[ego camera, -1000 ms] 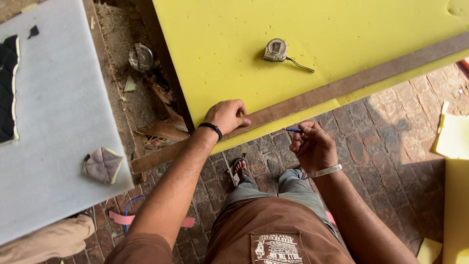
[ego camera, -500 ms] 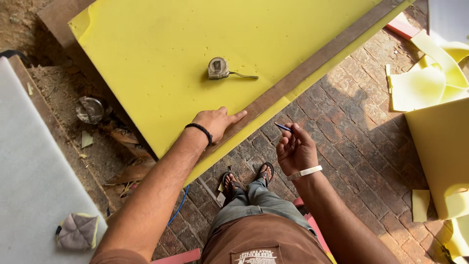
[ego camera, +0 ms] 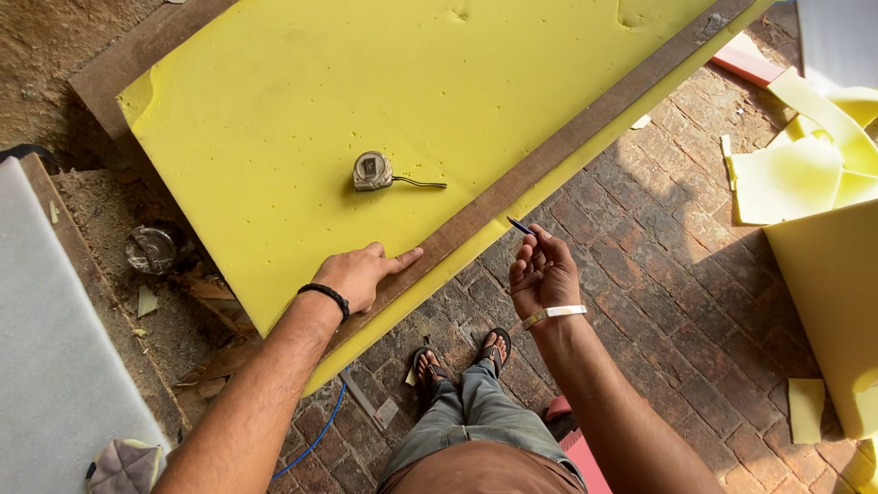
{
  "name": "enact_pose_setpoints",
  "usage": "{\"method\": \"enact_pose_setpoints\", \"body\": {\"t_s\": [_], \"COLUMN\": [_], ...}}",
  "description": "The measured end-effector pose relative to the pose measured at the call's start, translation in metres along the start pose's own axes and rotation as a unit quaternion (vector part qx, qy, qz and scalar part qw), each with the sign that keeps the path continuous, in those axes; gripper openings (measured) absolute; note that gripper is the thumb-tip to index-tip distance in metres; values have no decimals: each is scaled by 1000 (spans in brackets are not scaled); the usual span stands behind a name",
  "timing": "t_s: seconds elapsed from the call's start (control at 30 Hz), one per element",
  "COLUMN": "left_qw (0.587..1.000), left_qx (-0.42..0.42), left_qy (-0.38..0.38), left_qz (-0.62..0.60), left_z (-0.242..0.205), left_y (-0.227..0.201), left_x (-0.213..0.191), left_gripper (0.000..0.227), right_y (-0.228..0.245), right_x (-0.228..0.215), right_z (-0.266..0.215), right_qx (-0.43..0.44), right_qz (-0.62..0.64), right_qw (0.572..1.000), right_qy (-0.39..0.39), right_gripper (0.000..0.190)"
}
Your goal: The person measures and marks a large yellow foam sheet using a tape measure and a wooden straightedge, then cuts a strip from the sheet with a long knife. The cut piece is set aside, and the person continues to mark additional lines on the remaining foam.
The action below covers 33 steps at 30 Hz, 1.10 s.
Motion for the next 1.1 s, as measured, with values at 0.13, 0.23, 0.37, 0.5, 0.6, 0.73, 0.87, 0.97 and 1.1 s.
{"method": "enact_pose_setpoints", "body": {"t_s": [0.13, 0.23, 0.37, 0.5, 0.6, 0.73, 0.87, 0.97, 1.1], "left_qw": [1000, 999, 999, 998, 997, 999, 999, 999, 995], "left_qx": [-15, -25, -34, -45, -46, -14, 5, 44, 83], "left_qy": [14, 32, 37, 47, 60, 38, 42, 22, 35], "left_qz": [-4, 5, 17, 0, 15, 1, 4, 8, 45], "left_z": [0, 1, 2, 0, -2, -2, 3, 5, 12], "left_y": [0, -1, -2, -2, -3, -1, 6, 11, 16], "left_x": [-2, -2, -4, -6, -8, -12, -6, -3, -4], "left_gripper": [121, 121, 115, 115, 117, 121, 123, 121, 124], "right_y": [7, 15, 43, 77, 89, 91, 76, 48, -15], "right_x": [-5, -8, -14, -7, 5, 20, 31, 37, 40], "right_z": [11, 20, 33, 42, 49, 54, 52, 36, 0], "right_qx": [-19, -42, -152, -301, -354, -399, -398, -402, -402], "right_qz": [-30, -38, -127, -306, -431, -495, -538, -548, -593], "right_qw": [999, 998, 980, 901, 824, 757, 715, 706, 672], "right_qy": [-15, -12, -24, -65, -95, -146, -203, -201, -188], "right_gripper": [14, 15, 23, 25, 23, 20, 19, 21, 23]}}
Point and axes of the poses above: each hand's wrist, its own z-axis towards the middle knuckle, its own x-axis out of the palm, y = z × x, the point moved 7 cm from there along z, towards the middle knuckle, and after that the axes turned 4 degrees about -z, right-handed, at the moved point
